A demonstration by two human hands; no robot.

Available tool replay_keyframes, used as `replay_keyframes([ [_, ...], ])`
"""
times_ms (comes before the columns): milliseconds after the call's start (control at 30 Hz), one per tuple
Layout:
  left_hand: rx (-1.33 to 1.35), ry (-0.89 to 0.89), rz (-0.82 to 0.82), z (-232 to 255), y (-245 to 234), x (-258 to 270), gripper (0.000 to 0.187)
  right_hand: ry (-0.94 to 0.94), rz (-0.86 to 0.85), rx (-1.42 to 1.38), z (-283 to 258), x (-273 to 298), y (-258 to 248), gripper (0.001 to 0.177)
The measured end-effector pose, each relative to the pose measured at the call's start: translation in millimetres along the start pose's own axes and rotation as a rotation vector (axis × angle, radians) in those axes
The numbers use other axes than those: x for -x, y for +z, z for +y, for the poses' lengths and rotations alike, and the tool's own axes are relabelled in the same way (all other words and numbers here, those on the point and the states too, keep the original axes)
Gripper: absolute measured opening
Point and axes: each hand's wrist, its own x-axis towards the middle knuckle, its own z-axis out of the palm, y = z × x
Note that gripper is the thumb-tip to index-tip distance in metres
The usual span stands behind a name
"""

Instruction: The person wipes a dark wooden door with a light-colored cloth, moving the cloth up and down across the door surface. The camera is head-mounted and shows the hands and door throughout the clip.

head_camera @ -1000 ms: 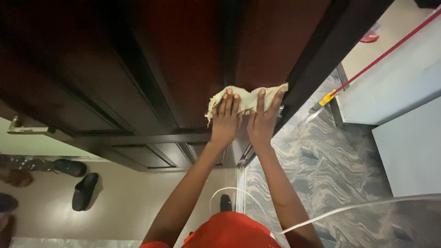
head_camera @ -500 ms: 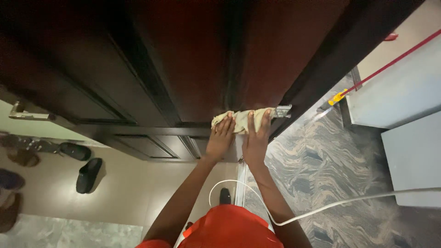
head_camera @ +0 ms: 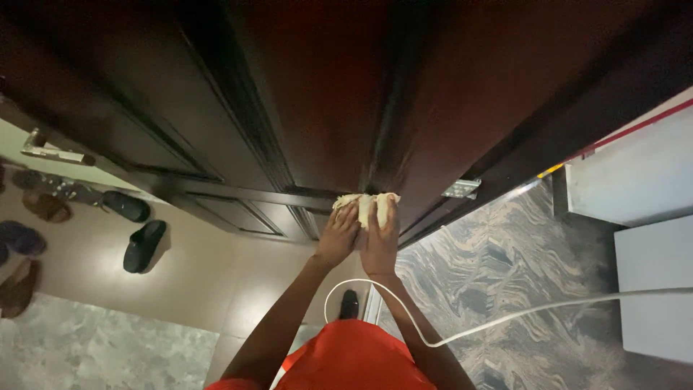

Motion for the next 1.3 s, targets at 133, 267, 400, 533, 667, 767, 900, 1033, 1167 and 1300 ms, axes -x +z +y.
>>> replay_keyframes([
  [133,-0.003,-0.047,-0.051,-5,8,8,0.050,-0.029,0.006,0.019,-2,3,11,0.066],
  [267,0.115,-0.094,0.088,-9,-16,17,0.070,-0.043,0.024,-0.030,-13,-1,12,0.065],
  [400,0.046,-0.094,0.215,-28,-13,27,0.072,0.058,-0.035,0.010,-21,2,29,0.066],
  [533,0.031,-0.085,0.150,-50,-17,32,0.075,0.063,-0.062,0.049,-32,0,51,0.068],
  [667,0.074,-0.078,0.187,-69,-35,42,0.074,0.026,0.004,0.010,-57,-2,63,0.069],
  [767,0.050,-0.087,0.171,-84,-41,50,0.074,0.035,0.039,0.002,-73,-2,73,0.069],
  [900,0.063,-0.076,0.140,-106,-37,54,0.073,0.102,0.014,0.006,-90,-9,82,0.069],
  [1033,0.081,-0.051,0.240,-117,-46,66,0.071,0.082,-0.034,0.029,-109,-8,90,0.077],
  [1167,0.048,-0.063,0.145,-126,-64,67,0.073,0.147,-0.061,0.084,-122,-12,99,0.084],
  [1300,0.103,-0.050,0.053,-132,-62,72,0.074,0.146,-0.028,0.090,-126,-10,110,0.075],
])
